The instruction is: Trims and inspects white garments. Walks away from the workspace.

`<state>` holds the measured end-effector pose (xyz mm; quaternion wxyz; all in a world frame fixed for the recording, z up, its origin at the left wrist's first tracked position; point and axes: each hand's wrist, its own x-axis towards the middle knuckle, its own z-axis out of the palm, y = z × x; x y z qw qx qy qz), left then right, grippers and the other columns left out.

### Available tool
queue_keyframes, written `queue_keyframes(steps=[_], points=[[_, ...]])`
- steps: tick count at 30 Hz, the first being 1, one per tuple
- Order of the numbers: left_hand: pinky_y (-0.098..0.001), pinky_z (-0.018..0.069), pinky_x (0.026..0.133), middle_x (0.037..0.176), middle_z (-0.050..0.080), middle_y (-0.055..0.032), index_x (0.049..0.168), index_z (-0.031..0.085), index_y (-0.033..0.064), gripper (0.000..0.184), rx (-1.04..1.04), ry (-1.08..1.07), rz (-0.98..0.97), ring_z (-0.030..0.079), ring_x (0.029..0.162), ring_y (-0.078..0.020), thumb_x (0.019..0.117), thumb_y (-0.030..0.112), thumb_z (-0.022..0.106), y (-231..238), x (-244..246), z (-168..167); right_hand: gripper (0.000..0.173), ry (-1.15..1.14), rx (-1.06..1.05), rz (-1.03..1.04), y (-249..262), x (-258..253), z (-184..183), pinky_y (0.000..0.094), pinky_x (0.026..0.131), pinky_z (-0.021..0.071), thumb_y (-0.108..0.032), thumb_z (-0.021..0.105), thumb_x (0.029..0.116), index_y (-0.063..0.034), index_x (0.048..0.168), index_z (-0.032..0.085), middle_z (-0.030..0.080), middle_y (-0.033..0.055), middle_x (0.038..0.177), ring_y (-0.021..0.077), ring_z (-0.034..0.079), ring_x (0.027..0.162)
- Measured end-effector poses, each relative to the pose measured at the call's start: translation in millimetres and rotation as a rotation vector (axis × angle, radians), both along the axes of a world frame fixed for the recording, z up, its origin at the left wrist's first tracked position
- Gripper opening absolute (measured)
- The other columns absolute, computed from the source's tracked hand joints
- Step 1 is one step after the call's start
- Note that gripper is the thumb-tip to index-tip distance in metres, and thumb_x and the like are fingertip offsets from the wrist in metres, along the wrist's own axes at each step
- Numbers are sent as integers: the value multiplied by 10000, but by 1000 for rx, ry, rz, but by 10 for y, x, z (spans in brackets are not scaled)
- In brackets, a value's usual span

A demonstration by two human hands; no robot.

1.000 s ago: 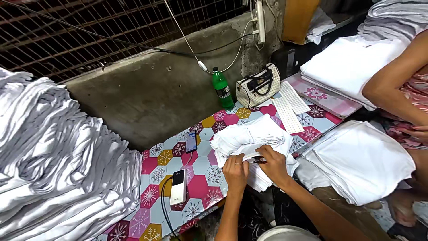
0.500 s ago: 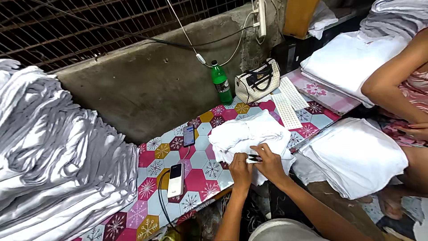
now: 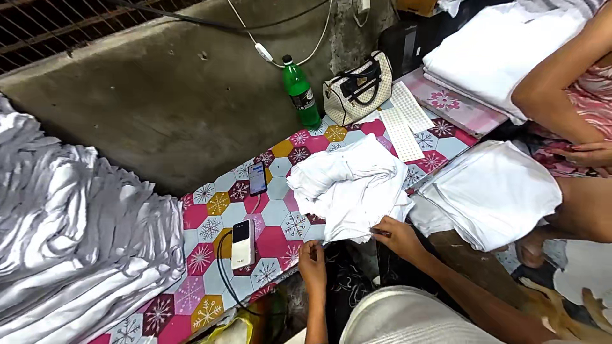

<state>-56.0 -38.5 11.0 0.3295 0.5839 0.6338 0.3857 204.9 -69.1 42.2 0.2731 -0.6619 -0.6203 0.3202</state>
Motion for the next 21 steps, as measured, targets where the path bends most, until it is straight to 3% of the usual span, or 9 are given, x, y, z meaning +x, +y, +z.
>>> queue_keyframes(steps=[3, 4, 5, 8, 10, 15, 19, 21], points=[[-358, 612, 829, 1098, 705, -221, 1015, 725, -79, 138, 123, -80, -140, 721, 953, -231, 903, -27, 663, -35, 286, 166, 299, 311, -125, -18, 107, 0, 207, 336, 822, 532, -233, 660, 999, 3, 1171, 723, 699, 129, 1035, 164, 636, 868], [-344, 613, 833, 1096, 709, -214, 1008, 733, -73, 135, 133, -102, -187, 723, 952, -215, 907, -17, 664, -15, 393, 151, 318, 403, -215, -21, 140, -17, 242, 286, 774, 515, -262, 591, 1045, -8, 1200, 703, 692, 82, 997, 102, 610, 814], [-341, 609, 848, 1099, 709, -213, 1008, 736, -72, 135, 135, -106, -219, 722, 962, -215, 914, -13, 659, 14, 490, 111, 362, 481, -297, -23, 159, -45, 235, 234, 656, 449, -298, 489, 1091, -19, 1219, 680, 621, 15, 892, 44, 515, 687], [-399, 594, 907, 1125, 695, -255, 1038, 736, -94, 162, 167, -11, -275, 715, 1010, -296, 923, -22, 648, 154, 702, -105, 497, 663, -489, -57, 175, -68, 85, 213, 553, 406, -351, 281, 1139, -27, 1208, 651, 542, -40, 778, 33, 438, 558], [-420, 579, 941, 1154, 680, -265, 1084, 730, -94, 192, 170, 51, -320, 702, 1036, -326, 939, 0, 646, 234, 777, -237, 489, 723, -547, -89, 162, -48, -47, 216, 555, 418, -353, 280, 1138, -38, 1149, 654, 531, -47, 759, 41, 451, 555], [-436, 590, 915, 1053, 713, -242, 965, 757, -80, 116, 368, 112, -313, 715, 997, -347, 904, -17, 681, 339, 841, -443, 448, 807, -591, -100, 156, -22, -62, 204, 555, 433, -347, 295, 1138, -67, 1080, 640, 534, -57, 745, 36, 472, 554], [-417, 598, 896, 1070, 717, -237, 896, 727, -84, 95, 381, 25, -330, 721, 1002, -328, 869, -11, 673, 326, 790, -480, 462, 830, -648, -64, 165, -56, -29, 191, 480, 382, -376, 245, 1140, -84, 1069, 597, 542, -53, 692, 35, 438, 493], [-387, 595, 896, 1096, 708, -238, 867, 711, -83, 89, 333, -48, -331, 713, 1022, -298, 850, -5, 673, 299, 767, -453, 469, 834, -671, -65, 167, -74, -67, 194, 446, 353, -398, 237, 1137, -95, 1045, 582, 492, -62, 631, 37, 398, 456]])
